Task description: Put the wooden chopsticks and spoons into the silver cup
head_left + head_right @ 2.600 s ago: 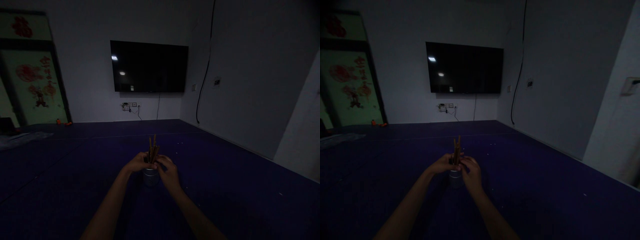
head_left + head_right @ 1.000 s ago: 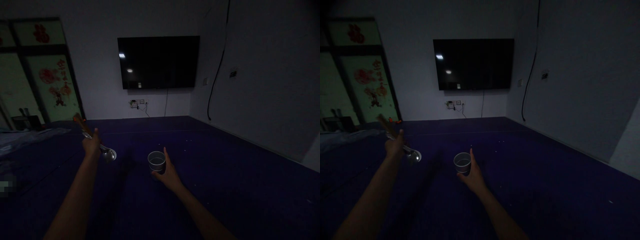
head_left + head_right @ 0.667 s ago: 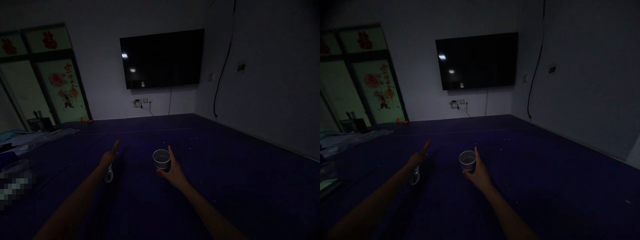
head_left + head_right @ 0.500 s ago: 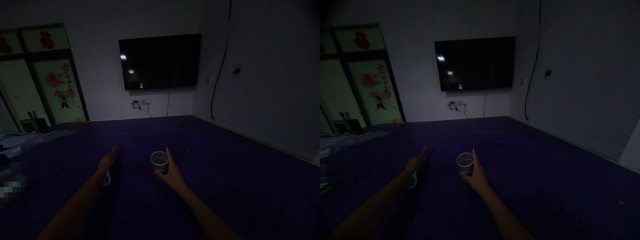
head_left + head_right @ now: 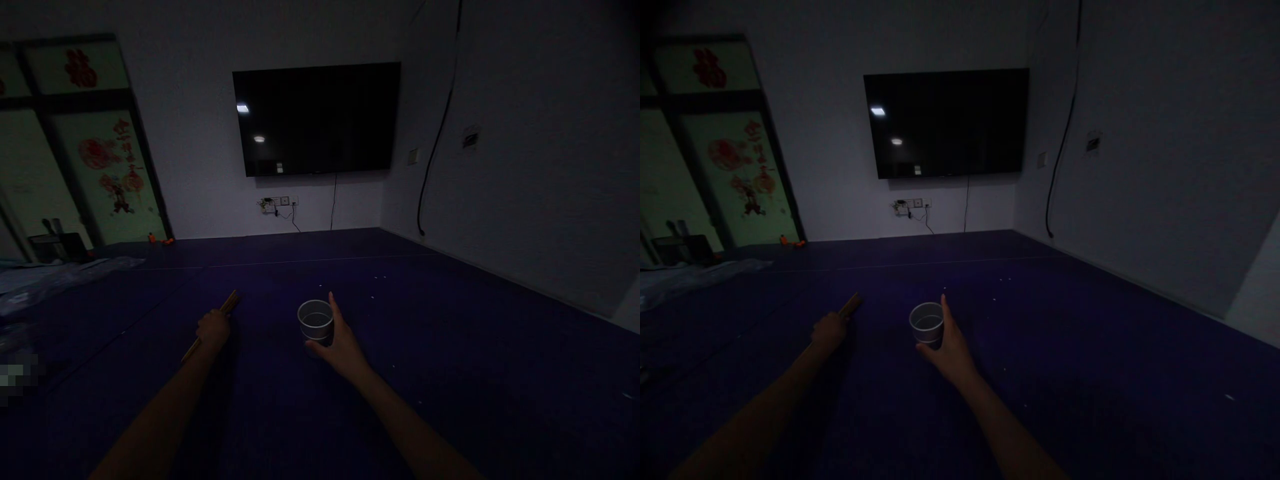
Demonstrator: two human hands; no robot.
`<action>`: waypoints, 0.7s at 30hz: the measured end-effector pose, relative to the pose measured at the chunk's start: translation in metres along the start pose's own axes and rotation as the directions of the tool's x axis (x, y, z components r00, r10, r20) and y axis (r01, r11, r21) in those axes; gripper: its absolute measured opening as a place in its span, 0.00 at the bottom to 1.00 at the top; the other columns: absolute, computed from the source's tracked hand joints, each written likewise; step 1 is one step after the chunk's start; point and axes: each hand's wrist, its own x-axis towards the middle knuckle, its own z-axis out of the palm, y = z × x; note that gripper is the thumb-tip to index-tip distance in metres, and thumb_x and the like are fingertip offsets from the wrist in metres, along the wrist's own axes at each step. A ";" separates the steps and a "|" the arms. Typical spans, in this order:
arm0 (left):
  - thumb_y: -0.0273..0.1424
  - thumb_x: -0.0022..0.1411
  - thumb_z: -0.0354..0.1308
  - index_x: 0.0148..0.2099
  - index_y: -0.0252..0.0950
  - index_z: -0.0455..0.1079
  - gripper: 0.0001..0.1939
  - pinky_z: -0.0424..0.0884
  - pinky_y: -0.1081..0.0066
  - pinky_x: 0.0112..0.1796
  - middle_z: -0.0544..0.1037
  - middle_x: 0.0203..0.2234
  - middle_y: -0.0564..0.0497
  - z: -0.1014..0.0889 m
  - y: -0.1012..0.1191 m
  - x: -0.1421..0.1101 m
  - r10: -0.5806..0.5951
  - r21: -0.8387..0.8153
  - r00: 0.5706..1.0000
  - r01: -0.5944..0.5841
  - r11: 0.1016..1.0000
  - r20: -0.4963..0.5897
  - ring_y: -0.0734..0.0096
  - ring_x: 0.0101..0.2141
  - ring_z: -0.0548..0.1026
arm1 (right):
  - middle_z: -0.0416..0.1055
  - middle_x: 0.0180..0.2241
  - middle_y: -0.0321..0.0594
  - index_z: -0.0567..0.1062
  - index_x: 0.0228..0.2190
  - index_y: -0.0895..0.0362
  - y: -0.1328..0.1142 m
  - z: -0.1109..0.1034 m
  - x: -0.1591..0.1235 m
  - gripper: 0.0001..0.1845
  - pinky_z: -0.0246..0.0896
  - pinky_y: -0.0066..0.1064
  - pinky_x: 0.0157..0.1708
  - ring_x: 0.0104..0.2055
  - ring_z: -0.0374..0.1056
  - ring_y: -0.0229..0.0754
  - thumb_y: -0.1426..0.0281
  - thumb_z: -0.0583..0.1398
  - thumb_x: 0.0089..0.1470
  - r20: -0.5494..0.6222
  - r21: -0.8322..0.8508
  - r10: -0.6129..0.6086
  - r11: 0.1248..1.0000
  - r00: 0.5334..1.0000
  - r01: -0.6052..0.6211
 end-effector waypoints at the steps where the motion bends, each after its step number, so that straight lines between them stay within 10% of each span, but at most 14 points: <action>1: 0.35 0.58 0.49 0.47 0.26 0.67 0.20 0.67 0.52 0.39 0.71 0.43 0.24 0.001 0.002 -0.002 -0.030 0.018 0.999 0.031 0.999 -0.018 0.39 0.48 0.69 | 0.59 0.57 0.49 0.37 0.63 0.50 0.000 0.000 0.000 0.58 0.54 0.45 0.54 0.57 0.59 0.49 0.67 0.66 0.40 0.001 -0.002 -0.001 1.000 1.000 0.001; 10: 0.43 0.57 0.48 0.47 0.29 0.66 0.24 0.64 0.51 0.39 0.71 0.43 0.29 0.004 0.001 -0.007 -0.098 0.134 0.983 0.119 0.984 -0.154 0.43 0.46 0.68 | 0.59 0.57 0.49 0.37 0.63 0.49 0.001 0.000 0.000 0.59 0.53 0.45 0.55 0.57 0.58 0.49 0.67 0.67 0.39 0.000 -0.006 -0.020 1.000 1.000 0.020; 21: 0.56 0.49 0.47 0.50 0.28 0.66 0.39 0.66 0.46 0.37 0.69 0.46 0.24 -0.014 -0.008 0.003 -0.222 0.075 0.975 0.221 0.972 0.000 0.33 0.47 0.68 | 0.56 0.59 0.49 0.38 0.63 0.50 0.001 0.001 0.000 0.59 0.53 0.46 0.55 0.58 0.57 0.50 0.67 0.67 0.39 -0.009 -0.016 -0.033 0.999 0.999 0.033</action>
